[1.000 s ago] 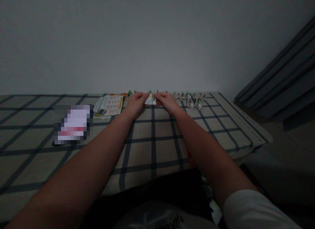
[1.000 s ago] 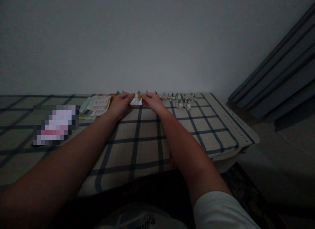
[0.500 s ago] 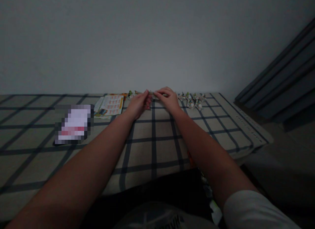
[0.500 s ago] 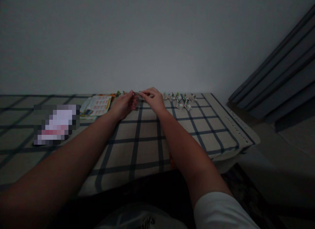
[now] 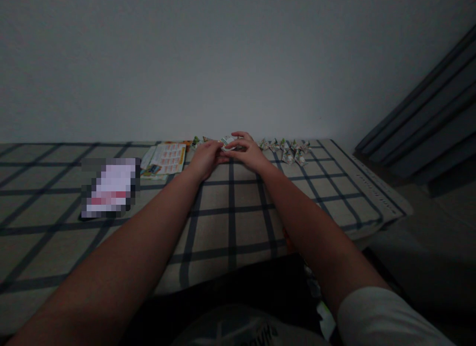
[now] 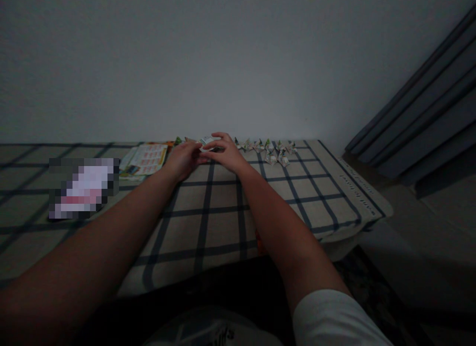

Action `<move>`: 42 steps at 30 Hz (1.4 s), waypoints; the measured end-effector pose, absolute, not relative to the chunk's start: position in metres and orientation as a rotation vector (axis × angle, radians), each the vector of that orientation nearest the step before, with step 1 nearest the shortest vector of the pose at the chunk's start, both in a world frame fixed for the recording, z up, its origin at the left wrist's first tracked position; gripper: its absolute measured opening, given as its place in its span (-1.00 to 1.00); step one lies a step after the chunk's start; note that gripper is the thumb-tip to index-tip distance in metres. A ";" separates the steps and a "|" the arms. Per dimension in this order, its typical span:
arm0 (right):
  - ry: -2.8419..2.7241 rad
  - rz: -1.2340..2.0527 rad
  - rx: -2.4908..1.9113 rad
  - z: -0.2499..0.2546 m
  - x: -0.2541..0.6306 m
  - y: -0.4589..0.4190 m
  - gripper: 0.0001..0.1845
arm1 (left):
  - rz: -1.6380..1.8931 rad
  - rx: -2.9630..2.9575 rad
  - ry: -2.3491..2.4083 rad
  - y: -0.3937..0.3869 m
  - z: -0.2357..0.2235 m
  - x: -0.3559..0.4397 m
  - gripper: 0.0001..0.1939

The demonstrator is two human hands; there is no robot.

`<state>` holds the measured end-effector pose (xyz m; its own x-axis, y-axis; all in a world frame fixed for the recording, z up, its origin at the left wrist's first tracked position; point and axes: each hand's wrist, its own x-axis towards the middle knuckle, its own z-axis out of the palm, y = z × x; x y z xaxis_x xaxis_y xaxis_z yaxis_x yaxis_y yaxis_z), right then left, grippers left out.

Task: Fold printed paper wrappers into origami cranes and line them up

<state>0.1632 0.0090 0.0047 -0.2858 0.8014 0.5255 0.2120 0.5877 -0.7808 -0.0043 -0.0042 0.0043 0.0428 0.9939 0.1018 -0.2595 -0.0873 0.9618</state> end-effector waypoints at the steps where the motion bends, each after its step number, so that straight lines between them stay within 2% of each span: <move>1: -1.804 0.704 -0.823 0.003 0.163 0.011 -0.75 | 1.353 1.109 0.925 -0.004 0.004 -0.004 -0.86; 7: -1.800 0.653 -0.859 0.002 0.165 0.018 -0.72 | 1.363 1.156 0.892 -0.003 0.000 -0.006 -0.85; 11: -1.764 0.660 -0.872 0.004 0.168 0.020 -0.73 | 1.450 1.232 0.904 -0.006 0.001 -0.005 -0.52; 17: -1.674 0.756 -0.850 0.004 0.170 0.023 -0.69 | 1.451 1.496 0.975 -0.005 -0.003 -0.008 -0.64; 26: -1.545 0.982 -0.872 0.005 0.167 0.016 -0.61 | 1.539 1.517 1.034 0.005 -0.008 -0.014 -0.53; 29: -1.523 1.032 -0.894 0.004 0.168 0.019 -0.67 | 1.531 1.512 1.019 0.004 -0.007 -0.014 -0.51; 34: -1.515 1.045 -0.878 0.003 0.167 0.022 -0.66 | 1.516 1.446 0.978 0.004 -0.007 -0.011 -0.36; 38: -1.488 1.056 -0.859 0.003 0.169 0.022 -0.61 | 1.498 1.473 0.981 0.004 -0.008 -0.011 -0.45; 42: -1.454 1.102 -0.848 0.004 0.169 0.021 -0.57 | 1.480 1.572 1.037 0.001 -0.006 -0.014 -0.44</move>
